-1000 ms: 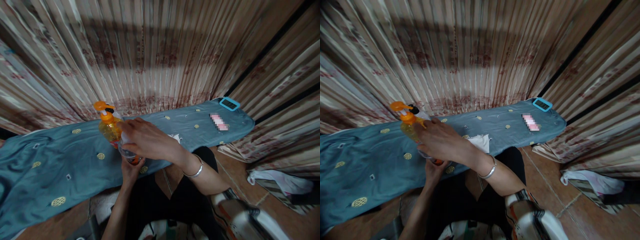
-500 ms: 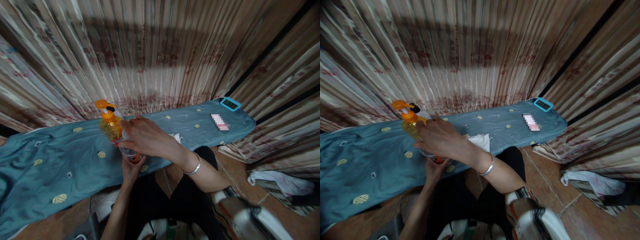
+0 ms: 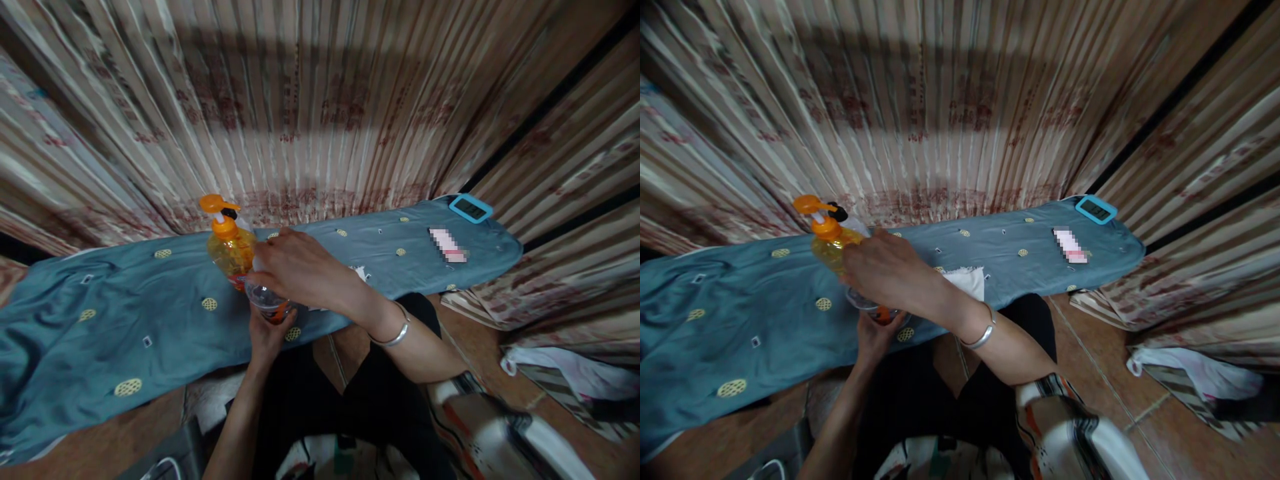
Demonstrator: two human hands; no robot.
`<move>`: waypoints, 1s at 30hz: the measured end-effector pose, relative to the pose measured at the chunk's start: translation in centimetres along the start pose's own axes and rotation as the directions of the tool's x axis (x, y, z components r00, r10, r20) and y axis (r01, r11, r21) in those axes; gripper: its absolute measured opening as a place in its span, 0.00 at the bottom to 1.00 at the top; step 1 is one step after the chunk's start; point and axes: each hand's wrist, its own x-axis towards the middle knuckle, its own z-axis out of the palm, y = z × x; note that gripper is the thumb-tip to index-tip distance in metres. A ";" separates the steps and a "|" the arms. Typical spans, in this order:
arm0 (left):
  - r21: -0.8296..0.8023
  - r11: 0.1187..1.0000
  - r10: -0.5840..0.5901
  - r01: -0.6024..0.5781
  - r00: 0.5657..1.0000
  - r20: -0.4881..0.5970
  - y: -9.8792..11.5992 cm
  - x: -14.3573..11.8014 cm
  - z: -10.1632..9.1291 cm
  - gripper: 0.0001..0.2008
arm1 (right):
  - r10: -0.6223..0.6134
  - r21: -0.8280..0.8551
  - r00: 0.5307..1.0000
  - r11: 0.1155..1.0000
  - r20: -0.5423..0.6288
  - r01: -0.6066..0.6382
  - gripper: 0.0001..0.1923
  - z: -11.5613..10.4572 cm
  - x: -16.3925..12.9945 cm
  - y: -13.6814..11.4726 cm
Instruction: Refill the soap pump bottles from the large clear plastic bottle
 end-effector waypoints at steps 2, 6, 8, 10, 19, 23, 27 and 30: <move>-0.004 1.000 -0.019 0.019 1.000 0.005 -0.1 0.0 0.0 0.39 | -0.015 -0.024 0.998 1.000 0.062 0.017 0.15 -0.2 0.0 0.0; 0.008 1.000 -0.016 0.017 1.000 -0.013 -0.1 -0.1 0.0 0.40 | -0.066 0.015 0.987 0.998 0.146 0.064 0.15 -0.9 0.1 0.3; 0.002 1.000 -0.005 0.005 1.000 -0.015 -0.1 -0.1 0.0 0.40 | -0.039 0.037 0.994 0.999 0.103 0.035 0.21 -0.8 0.1 0.2; -0.010 1.000 0.000 0.000 1.000 -0.006 -0.1 -0.1 0.0 0.40 | 0.013 0.033 0.999 0.999 0.047 -0.015 0.21 -0.5 0.1 0.1; -0.037 0.999 -0.020 0.020 1.000 -0.013 -0.2 0.0 0.2 0.40 | -0.104 0.049 0.994 0.994 0.037 0.102 0.16 -0.3 -0.1 1.2; -0.047 0.998 -0.037 0.037 0.999 -0.011 0.0 -0.1 0.3 0.39 | -0.043 0.015 0.996 0.999 0.081 0.042 0.16 -0.3 0.0 1.0; -0.080 0.996 -0.036 0.036 0.999 0.003 0.2 -0.2 0.3 0.40 | -0.072 0.022 0.993 0.997 0.091 0.070 0.11 -0.4 -0.1 0.6; -0.072 0.997 -0.026 0.026 1.000 0.002 0.3 -0.3 0.3 0.40 | -0.067 0.049 0.993 0.997 0.101 0.062 0.14 -0.7 -0.3 0.7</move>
